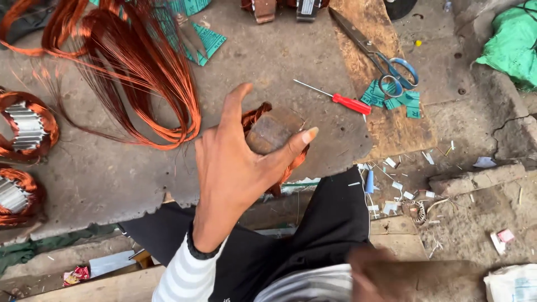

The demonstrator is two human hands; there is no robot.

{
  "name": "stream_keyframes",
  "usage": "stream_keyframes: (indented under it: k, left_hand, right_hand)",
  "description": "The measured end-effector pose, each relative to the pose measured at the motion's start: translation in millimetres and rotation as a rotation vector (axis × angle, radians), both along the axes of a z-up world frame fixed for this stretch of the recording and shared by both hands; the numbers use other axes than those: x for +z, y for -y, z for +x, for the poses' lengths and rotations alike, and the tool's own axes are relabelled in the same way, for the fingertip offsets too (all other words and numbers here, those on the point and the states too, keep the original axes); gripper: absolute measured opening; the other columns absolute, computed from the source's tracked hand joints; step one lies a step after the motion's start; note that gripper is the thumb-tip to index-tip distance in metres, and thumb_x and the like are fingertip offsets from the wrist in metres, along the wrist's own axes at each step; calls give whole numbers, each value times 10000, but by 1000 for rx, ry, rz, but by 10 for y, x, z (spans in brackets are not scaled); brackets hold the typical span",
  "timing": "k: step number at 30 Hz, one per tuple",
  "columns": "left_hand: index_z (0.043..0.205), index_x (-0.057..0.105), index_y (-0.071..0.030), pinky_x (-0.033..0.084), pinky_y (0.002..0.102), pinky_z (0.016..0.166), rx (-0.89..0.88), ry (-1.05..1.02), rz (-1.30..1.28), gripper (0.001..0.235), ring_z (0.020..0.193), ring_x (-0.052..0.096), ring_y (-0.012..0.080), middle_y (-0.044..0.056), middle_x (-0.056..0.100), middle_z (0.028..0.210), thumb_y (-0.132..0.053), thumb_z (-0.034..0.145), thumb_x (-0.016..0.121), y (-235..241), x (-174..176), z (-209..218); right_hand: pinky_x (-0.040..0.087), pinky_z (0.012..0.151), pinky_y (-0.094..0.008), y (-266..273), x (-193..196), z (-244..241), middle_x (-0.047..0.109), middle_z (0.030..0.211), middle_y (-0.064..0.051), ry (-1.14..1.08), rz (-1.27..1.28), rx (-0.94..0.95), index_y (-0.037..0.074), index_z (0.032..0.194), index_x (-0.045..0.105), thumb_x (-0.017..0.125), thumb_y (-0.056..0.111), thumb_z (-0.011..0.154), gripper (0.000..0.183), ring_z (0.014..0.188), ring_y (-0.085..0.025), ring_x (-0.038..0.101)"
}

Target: Manually winding copper wire coils onto an electric motor stator and shaping them with a wooden mallet.

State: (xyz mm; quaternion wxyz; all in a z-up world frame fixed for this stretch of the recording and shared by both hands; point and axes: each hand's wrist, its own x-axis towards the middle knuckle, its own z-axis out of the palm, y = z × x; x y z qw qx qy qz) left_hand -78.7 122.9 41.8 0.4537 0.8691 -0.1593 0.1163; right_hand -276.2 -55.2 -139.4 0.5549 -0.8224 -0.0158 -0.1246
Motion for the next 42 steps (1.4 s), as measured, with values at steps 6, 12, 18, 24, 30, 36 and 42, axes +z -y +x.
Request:
stream_keyframes:
  k: [6,12,18,24,30,36,42]
  left_hand:
    - [1381,522,15,586,397,659,22,-23,78,956,662,767,287,130,753,735,-597,729,860,38,2,37]
    - [1385,512,38,586,412,645,13,55,107,988,676,771,296,122,766,801,-633,745,850,62,-49,71]
    - [1378,507,53,571,468,623,31,61,179,1035,668,755,355,146,764,788,-679,724,833,121,-62,126]
    - [1356,535,55,544,497,525,10,-93,376,1049,569,726,371,142,696,561,-759,729,748,308,108,293]
    - [1480,466,15,524,507,757,70,93,370,1053,870,705,378,202,702,951,-763,820,725,260,-1,181]
    - [1597,273,-7,419,486,1105,8,379,147,1180,1213,606,333,153,554,1389,-767,828,746,-84,-565,-3]
    - [1604,323,-27,575,377,1098,-241,184,-277,1177,1285,718,256,164,578,1502,-676,781,860,-88,-743,212]
  right_hand:
    - [510,938,-299,122,-717,-232,668,1234,-220,-44,17,-124,-66,1384,559,683,47,909,504,1102,-270,660]
    - [513,831,-293,-56,-314,32,654,1097,-210,11,65,21,-59,1413,485,672,45,898,558,998,-233,644]
    - [517,693,-287,-164,-109,128,657,875,-111,-278,272,75,28,1529,336,698,64,886,739,750,-170,614]
    - [520,768,-342,180,-262,255,681,925,-31,172,45,148,87,1403,439,743,75,880,605,779,-170,638]
    - [430,604,-318,528,234,671,638,915,11,495,-437,117,128,1183,745,874,198,799,411,662,-158,593]
    - [490,611,-336,493,1027,1243,705,1219,-33,538,-954,269,126,1290,685,795,240,801,515,694,-174,656]
    - [548,745,-379,401,1119,1484,623,1240,-8,354,-1210,382,139,1331,628,770,225,614,736,890,-217,702]
